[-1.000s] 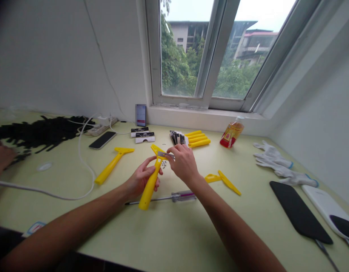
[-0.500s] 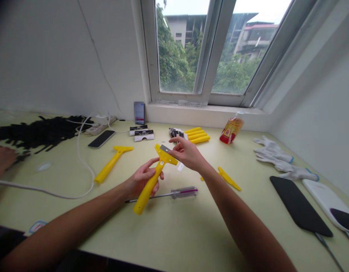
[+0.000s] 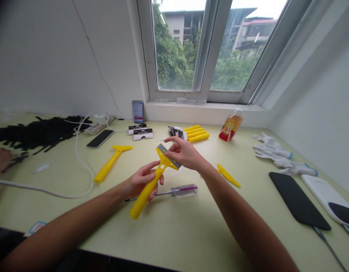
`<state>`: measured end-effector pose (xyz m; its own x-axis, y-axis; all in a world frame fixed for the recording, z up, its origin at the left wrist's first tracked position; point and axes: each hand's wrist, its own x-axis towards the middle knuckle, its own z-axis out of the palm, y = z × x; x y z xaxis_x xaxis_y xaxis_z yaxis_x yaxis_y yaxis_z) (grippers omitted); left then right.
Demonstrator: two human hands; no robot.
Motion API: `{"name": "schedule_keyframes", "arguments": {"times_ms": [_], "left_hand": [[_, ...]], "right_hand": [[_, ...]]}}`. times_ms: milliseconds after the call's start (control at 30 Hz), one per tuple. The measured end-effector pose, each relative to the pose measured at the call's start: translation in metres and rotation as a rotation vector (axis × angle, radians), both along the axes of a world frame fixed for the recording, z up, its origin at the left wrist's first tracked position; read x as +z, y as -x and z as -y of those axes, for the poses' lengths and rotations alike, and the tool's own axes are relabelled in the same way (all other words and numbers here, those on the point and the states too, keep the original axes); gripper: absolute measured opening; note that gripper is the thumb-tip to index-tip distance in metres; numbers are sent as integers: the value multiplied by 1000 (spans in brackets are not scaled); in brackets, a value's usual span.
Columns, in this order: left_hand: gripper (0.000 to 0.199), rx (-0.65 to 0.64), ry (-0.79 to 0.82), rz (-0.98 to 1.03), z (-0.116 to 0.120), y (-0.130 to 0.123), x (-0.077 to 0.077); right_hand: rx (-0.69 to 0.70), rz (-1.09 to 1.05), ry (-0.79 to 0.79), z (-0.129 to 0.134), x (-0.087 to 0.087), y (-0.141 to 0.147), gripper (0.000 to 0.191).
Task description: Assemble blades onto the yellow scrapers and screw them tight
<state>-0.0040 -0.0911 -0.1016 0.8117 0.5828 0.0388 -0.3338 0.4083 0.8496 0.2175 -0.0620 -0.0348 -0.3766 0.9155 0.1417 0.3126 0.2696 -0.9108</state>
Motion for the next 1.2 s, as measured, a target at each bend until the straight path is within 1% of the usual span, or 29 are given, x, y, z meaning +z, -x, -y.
{"name": "schedule_keyframes", "arguments": {"times_ms": [133, 267, 333, 433, 567, 700, 900, 1033, 1133, 1200], "left_hand": [[49, -21, -8, 10, -2, 1, 0], [41, -6, -4, 4, 0, 2, 5], [36, 19, 8, 1, 3, 0, 9], [36, 73, 9, -25, 9, -4, 13], [36, 180, -20, -103, 15, -11, 14], [34, 244, -35, -119, 16, -13, 12], [35, 243, 2, -126, 15, -13, 10], [37, 242, 42, -155, 14, -12, 8], [37, 261, 62, -185, 12, -11, 8], [37, 270, 76, -206, 11, -11, 9]], "right_hand": [[6, -7, -1, 1, 1, -1, 46], [-38, 63, -67, 6, 3, 1, 45], [-50, 90, -88, 10, 4, 6, 44], [-22, 106, -75, 18, 4, 16, 44], [-11, 150, -76, 25, 3, 26, 41], [-13, 152, -25, 24, 2, 27, 42], [-38, 187, -7, 20, -4, 24, 40], [-20, 197, 23, 18, -9, 24, 41], [16, 170, 99, 13, -12, 23, 43], [34, 182, 141, 7, -11, 17, 44]]}}
